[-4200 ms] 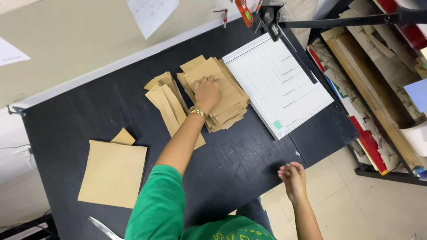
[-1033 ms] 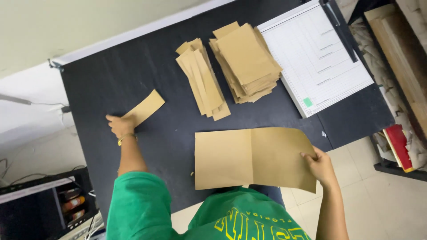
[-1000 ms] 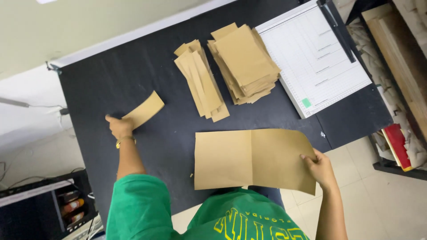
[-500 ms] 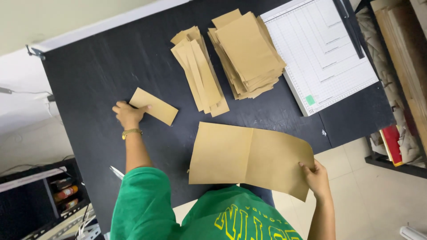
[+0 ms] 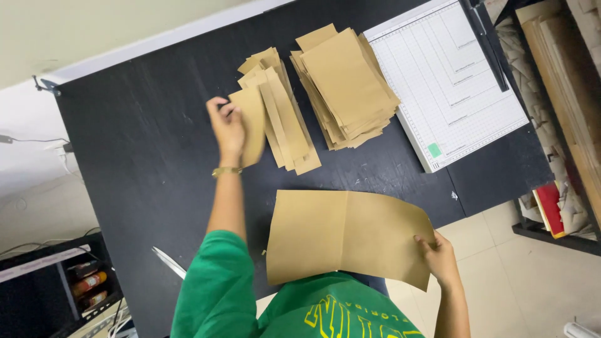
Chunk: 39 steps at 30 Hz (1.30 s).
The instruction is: Cutting brown paper sheets with a guillotine cutter and rolling them into tubes.
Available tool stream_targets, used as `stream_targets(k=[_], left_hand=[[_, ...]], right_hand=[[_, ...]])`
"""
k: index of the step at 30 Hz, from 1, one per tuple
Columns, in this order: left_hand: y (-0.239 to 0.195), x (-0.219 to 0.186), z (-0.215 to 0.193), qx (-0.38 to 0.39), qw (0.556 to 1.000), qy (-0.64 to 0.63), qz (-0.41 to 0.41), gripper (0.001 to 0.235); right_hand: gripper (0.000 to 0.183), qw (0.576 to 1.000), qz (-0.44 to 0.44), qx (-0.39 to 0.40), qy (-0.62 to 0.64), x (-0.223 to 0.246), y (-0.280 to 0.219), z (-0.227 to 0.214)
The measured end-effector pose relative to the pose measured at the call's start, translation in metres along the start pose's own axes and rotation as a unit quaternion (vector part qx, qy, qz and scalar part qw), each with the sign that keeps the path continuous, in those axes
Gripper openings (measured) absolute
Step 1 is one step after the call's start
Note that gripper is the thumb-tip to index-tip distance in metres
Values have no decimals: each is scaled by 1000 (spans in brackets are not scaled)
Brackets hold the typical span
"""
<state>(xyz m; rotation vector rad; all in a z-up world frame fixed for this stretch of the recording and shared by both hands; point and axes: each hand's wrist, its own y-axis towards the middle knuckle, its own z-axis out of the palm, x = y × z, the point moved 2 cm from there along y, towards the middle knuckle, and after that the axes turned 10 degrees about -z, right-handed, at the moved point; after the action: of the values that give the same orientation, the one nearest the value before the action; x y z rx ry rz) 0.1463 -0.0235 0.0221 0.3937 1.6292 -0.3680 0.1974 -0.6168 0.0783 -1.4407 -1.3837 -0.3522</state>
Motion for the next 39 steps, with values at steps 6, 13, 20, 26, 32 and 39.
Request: stream_targets(k=[6, 13, 20, 26, 32, 39], left_hand=[[-15, 5, 96, -2, 950, 299, 95, 36], [-25, 30, 130, -25, 823, 565, 64, 73], [-9, 5, 102, 28, 920, 389, 18, 61], [-8, -26, 73, -18, 931, 364, -25, 36], [-148, -138, 71, 27, 920, 327, 215, 55], [-320, -58, 149, 516, 708, 458, 148, 95]], right_hand=[[27, 1000, 17, -9, 5, -12, 0, 2], [28, 999, 31, -19, -9, -24, 2, -1], [30, 1000, -17, -15, 13, -19, 3, -5], [26, 994, -77, -77, 6, -1, 6, -29], [24, 987, -125, -100, 4, 20, 6, -55], [46, 976, -117, -117, -139, -3, 25, -65]])
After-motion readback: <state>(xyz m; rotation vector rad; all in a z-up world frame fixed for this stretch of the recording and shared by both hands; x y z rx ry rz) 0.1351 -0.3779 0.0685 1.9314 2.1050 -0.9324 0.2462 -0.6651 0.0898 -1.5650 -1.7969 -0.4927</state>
